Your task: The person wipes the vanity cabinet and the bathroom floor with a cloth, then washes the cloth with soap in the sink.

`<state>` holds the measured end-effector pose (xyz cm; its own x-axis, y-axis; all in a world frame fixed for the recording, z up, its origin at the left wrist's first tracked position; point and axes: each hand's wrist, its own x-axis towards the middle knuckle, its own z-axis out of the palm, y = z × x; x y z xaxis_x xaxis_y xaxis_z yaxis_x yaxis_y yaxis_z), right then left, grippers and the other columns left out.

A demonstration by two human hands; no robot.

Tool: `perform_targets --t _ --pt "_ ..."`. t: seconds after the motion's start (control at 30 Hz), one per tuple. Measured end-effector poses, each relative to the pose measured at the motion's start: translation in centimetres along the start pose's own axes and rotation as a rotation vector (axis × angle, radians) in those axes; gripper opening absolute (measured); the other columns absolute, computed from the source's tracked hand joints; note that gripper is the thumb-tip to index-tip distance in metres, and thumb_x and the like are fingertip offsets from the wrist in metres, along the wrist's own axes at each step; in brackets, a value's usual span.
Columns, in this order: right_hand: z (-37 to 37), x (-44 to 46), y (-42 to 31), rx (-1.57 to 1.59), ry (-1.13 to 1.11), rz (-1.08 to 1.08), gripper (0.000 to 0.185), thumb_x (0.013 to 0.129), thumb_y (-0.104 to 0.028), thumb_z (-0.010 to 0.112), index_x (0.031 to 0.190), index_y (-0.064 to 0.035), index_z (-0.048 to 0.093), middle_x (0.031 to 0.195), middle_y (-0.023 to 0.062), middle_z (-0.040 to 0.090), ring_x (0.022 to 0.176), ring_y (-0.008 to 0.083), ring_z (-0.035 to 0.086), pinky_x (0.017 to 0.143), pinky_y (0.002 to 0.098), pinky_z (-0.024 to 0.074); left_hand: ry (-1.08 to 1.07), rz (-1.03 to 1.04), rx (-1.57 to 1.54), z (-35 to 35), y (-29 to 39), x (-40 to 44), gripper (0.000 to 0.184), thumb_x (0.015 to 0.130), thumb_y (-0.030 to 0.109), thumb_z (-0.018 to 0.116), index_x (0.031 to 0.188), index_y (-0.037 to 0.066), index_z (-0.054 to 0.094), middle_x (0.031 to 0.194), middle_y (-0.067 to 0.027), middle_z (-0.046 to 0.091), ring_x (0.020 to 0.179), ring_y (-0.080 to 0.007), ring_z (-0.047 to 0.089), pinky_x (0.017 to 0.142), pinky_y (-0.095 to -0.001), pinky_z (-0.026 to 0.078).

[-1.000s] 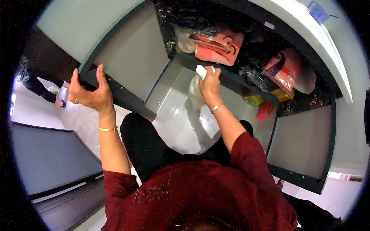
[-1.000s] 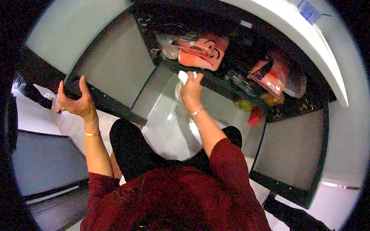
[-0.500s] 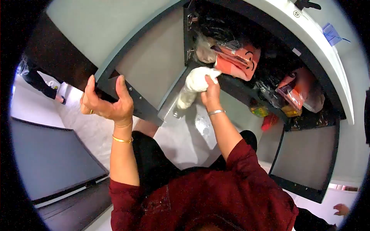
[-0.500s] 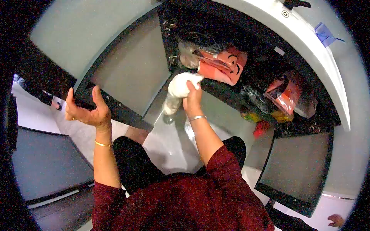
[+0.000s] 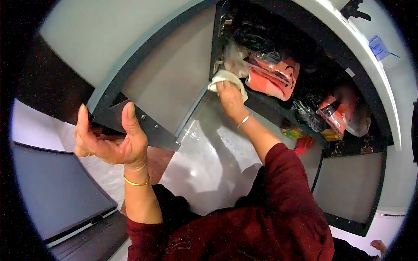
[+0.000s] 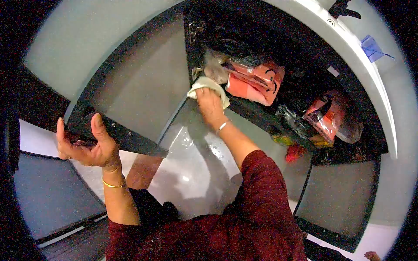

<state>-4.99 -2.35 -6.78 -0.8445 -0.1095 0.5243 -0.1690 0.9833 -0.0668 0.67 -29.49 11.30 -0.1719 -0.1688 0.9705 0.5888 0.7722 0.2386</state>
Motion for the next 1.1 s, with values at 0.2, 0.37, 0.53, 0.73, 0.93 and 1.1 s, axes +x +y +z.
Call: perform_targets --t 0.2,0.37,0.53,0.73,0.93,1.1 --pt "1.1 4.2 2.4 -0.129 0.001 0.039 0.013 0.073 -0.005 0.053 0.084 -0.0006 0.059 0.085 0.0189 0.059 0.08 0.0342 0.061 0.069 0.0414 0.0502 -0.021 0.006 -0.042 0.2 -0.6 -0.3 0.068 0.074 0.019 0.079 0.128 0.001 0.043 0.111 -0.0113 0.039 0.09 -0.0204 0.05 0.079 -0.0268 0.047" --pt "2.8 5.2 2.5 -0.16 -0.146 0.088 0.014 0.074 -0.009 0.055 0.078 -0.0027 0.066 0.086 0.0179 0.064 0.08 0.0326 0.063 0.068 0.0415 0.0513 -0.01 0.013 0.028 0.3 -0.5 -0.3 0.065 0.074 0.021 0.079 0.127 0.001 0.045 0.11 -0.0111 0.039 0.09 -0.0206 0.049 0.079 -0.027 0.048" --pt "1.7 3.8 0.3 -0.38 -0.126 0.172 0.014 0.072 -0.013 0.058 0.077 -0.0044 0.069 0.094 0.0173 0.06 0.082 0.0334 0.061 0.066 0.0435 0.051 0.033 0.039 0.053 0.2 -0.5 -0.1 0.061 0.073 0.02 0.079 0.123 0.0 0.049 0.108 -0.0107 0.039 0.09 -0.0213 0.049 0.077 -0.0263 0.05" --pt "-2.8 -4.5 4.5 -0.249 -0.325 0.341 0.009 0.071 -0.008 0.055 0.067 -0.0048 0.063 0.088 0.0192 0.058 0.079 0.0315 0.061 0.062 0.0402 0.0522 0.05 -0.141 -0.265 0.7 0.5 0.2 0.057 0.073 0.009 0.078 0.122 0.002 0.051 0.105 -0.0096 0.041 0.089 -0.0197 0.049 0.075 -0.0256 0.05" --pt "-9.7 -12.4 6.7 -0.353 -0.177 0.271 0.019 0.073 -0.006 0.056 0.092 -0.0037 0.06 0.095 0.0166 0.056 0.083 0.0325 0.059 0.071 0.0409 0.0496 -0.009 -0.095 -0.118 -0.1 1.0 0.8 0.059 0.071 0.014 0.08 0.121 0.001 0.052 0.098 -0.0048 0.048 0.09 -0.0181 0.037 0.076 -0.0248 0.034" --pt "-7.9 -9.3 5.3 -0.222 -0.119 0.217 0.013 0.073 -0.006 0.054 0.082 -0.0037 0.062 0.087 0.0161 0.058 0.081 0.031 0.059 0.07 0.0415 0.0483 0.032 -0.148 -0.133 0.5 1.5 0.3 0.056 0.076 0.018 0.076 0.122 0.0 0.049 0.103 -0.0079 0.05 0.094 -0.0199 0.038 0.078 -0.0264 0.033"
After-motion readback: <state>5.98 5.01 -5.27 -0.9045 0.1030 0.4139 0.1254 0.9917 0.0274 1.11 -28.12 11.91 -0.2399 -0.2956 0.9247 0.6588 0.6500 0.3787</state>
